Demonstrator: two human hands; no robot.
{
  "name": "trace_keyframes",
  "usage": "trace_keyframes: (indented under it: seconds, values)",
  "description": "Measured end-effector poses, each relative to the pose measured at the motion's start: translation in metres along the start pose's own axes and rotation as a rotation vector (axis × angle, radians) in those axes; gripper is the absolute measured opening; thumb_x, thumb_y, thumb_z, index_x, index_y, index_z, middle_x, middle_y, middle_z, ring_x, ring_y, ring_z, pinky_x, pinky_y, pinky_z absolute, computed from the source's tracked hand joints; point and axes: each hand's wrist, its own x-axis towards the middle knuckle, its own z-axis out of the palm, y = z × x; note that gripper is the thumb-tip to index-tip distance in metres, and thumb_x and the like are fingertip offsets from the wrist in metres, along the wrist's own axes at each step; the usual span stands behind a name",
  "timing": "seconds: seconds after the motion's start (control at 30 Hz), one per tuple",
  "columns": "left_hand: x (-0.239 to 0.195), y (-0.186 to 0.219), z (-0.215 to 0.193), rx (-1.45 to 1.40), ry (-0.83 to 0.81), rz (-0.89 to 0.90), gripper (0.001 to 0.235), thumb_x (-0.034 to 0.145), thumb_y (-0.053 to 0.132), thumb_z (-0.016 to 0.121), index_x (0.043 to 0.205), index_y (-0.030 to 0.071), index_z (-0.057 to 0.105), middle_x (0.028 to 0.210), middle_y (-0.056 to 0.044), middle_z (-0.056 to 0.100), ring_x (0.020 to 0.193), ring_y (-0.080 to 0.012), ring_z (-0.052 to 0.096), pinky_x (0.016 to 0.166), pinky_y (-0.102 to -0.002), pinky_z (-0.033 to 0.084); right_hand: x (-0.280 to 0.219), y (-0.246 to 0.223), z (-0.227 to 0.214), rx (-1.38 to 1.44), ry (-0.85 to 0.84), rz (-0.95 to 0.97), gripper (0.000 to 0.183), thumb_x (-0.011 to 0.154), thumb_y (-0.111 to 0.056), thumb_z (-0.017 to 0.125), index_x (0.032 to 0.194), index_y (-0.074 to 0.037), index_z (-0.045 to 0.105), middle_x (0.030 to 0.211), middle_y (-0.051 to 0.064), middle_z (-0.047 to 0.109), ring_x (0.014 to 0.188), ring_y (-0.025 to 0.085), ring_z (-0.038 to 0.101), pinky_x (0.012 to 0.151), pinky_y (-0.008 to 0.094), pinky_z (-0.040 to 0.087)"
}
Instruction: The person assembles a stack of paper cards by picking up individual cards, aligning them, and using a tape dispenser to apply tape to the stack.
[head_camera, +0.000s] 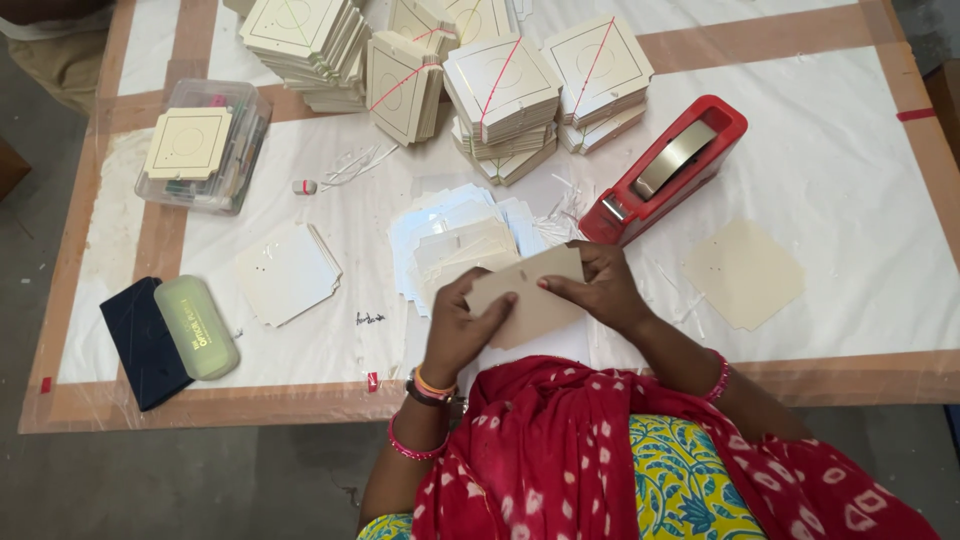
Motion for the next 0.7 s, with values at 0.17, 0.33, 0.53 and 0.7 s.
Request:
trace_keyframes:
  seconds: [0.17, 0.33, 0.53, 0.7]
  values:
    - [0.001, -0.004, -0.005, -0.237, 0.082, -0.013, 0.020, 0.091, 0.007, 0.074, 0.108, -0.001, 0.067, 0.097, -0.003, 0.073, 0.089, -0.0078, 0.068, 0.079, -0.024, 0.056, 0.013, -0.001, 0.026, 0.055, 0.070, -0.067, 0.013, 0.092, -0.004, 0.076, 0.104, 0.001, 0.073, 0.098, 0.002, 0.073, 0.087, 0.006, 0.067, 0.077, 0.023, 0.056]
    - [-0.003, -0.032, -0.009, -0.193, 0.240, -0.004, 0.019, 0.093, 0.006, 0.075, 0.109, -0.002, 0.068, 0.098, -0.005, 0.075, 0.091, -0.0087, 0.068, 0.081, -0.024, 0.056, 0.015, 0.035, 0.024, 0.099, 0.089, -0.111, 0.039, 0.092, -0.011, 0.077, 0.126, -0.003, 0.060, 0.107, 0.004, 0.073, 0.099, 0.009, 0.068, 0.088, 0.025, 0.056]
    - [-0.005, -0.042, -0.018, 0.225, 0.387, -0.021, 0.027, 0.089, 0.015, 0.079, 0.107, -0.001, 0.066, 0.089, -0.008, 0.076, 0.078, -0.0087, 0.069, 0.069, -0.025, 0.055, 0.014, 0.022, 0.028, -0.596, 0.199, -0.340, 0.081, 0.072, -0.025, 0.093, 0.140, -0.008, 0.053, 0.150, 0.015, 0.048, 0.141, 0.031, 0.049, 0.109, 0.043, 0.050]
    - [-0.006, -0.043, -0.020, 0.770, 0.459, 0.125, 0.046, 0.080, 0.034, 0.089, 0.104, 0.002, 0.067, 0.083, -0.010, 0.066, 0.071, -0.0229, 0.063, 0.063, -0.035, 0.050, 0.013, 0.036, 0.035, -0.813, 0.097, -0.260, 0.121, 0.062, -0.034, 0.096, 0.156, -0.005, 0.025, 0.160, 0.026, 0.025, 0.145, 0.046, 0.027, 0.118, 0.055, 0.027]
